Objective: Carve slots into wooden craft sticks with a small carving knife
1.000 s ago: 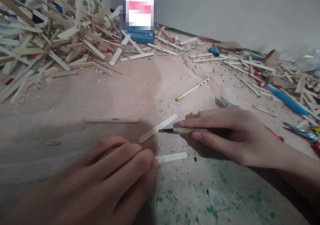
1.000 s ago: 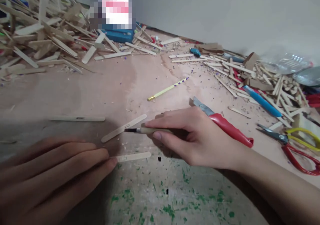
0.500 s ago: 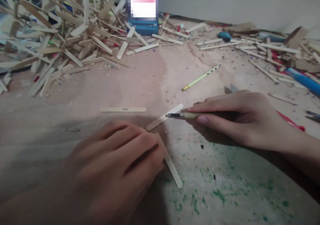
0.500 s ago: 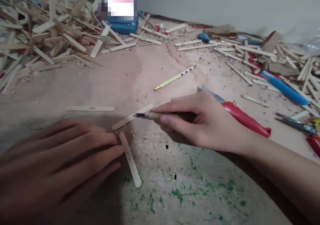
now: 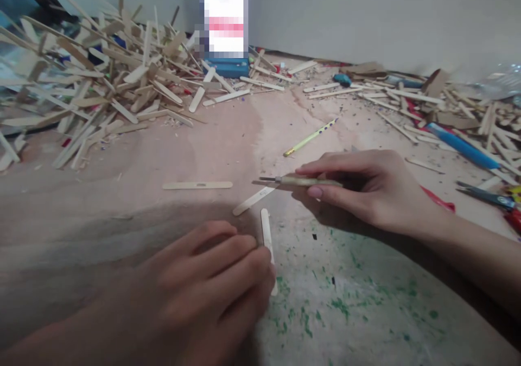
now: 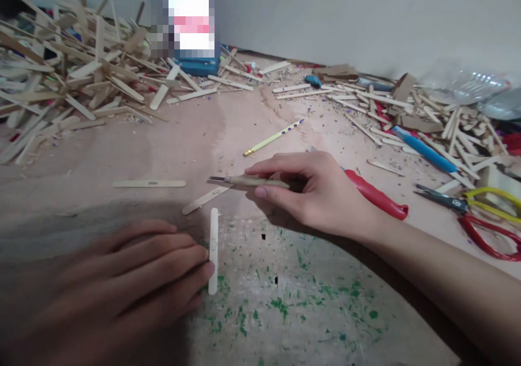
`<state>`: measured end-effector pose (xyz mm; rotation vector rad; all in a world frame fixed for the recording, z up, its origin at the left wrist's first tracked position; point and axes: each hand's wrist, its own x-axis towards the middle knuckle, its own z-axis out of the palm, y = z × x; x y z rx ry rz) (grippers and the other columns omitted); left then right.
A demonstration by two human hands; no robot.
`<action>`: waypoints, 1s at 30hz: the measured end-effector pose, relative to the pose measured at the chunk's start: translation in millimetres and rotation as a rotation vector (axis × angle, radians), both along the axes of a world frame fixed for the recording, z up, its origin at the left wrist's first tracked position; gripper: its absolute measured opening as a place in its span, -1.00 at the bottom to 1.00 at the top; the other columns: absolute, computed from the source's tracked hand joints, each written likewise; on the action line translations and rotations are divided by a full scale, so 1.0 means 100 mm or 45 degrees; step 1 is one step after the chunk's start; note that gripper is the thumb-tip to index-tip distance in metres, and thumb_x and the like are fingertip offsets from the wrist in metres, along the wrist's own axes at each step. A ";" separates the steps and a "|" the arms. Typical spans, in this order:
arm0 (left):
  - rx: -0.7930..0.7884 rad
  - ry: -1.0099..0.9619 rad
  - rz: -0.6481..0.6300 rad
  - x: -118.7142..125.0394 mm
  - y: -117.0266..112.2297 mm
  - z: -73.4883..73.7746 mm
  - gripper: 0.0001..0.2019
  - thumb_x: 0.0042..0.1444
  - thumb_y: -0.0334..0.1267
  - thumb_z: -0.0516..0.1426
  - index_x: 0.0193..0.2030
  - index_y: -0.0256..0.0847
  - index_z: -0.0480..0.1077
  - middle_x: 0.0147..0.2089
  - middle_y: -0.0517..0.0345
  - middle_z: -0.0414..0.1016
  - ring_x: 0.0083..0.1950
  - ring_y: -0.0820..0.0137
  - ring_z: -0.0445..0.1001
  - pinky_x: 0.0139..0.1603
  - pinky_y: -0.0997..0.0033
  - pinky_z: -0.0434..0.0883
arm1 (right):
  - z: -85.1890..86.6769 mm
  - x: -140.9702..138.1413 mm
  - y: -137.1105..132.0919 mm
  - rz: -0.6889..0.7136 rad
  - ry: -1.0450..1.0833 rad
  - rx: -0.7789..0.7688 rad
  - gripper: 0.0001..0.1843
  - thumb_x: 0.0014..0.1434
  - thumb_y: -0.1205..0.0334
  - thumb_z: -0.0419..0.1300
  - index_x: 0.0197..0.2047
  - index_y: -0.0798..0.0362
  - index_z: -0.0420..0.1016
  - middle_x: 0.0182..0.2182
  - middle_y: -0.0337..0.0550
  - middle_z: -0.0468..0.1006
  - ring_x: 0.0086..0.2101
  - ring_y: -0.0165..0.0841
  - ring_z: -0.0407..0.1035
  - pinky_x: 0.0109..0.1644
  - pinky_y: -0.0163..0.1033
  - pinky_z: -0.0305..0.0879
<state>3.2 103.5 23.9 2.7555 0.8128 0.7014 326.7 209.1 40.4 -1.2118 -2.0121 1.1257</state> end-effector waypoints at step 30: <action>0.126 -0.097 -0.058 -0.06 0.28 -0.19 -0.89 0.61 -0.21 0.43 0.01 -0.05 0.62 0.12 0.23 0.85 0.10 0.26 0.83 0.33 0.16 0.70 | -0.02 -0.03 -0.21 -0.150 0.396 0.450 -0.46 0.64 -0.18 0.52 -0.37 -0.12 0.78 -0.55 -0.18 0.59 -0.55 -0.22 0.43 -0.42 -0.11 0.51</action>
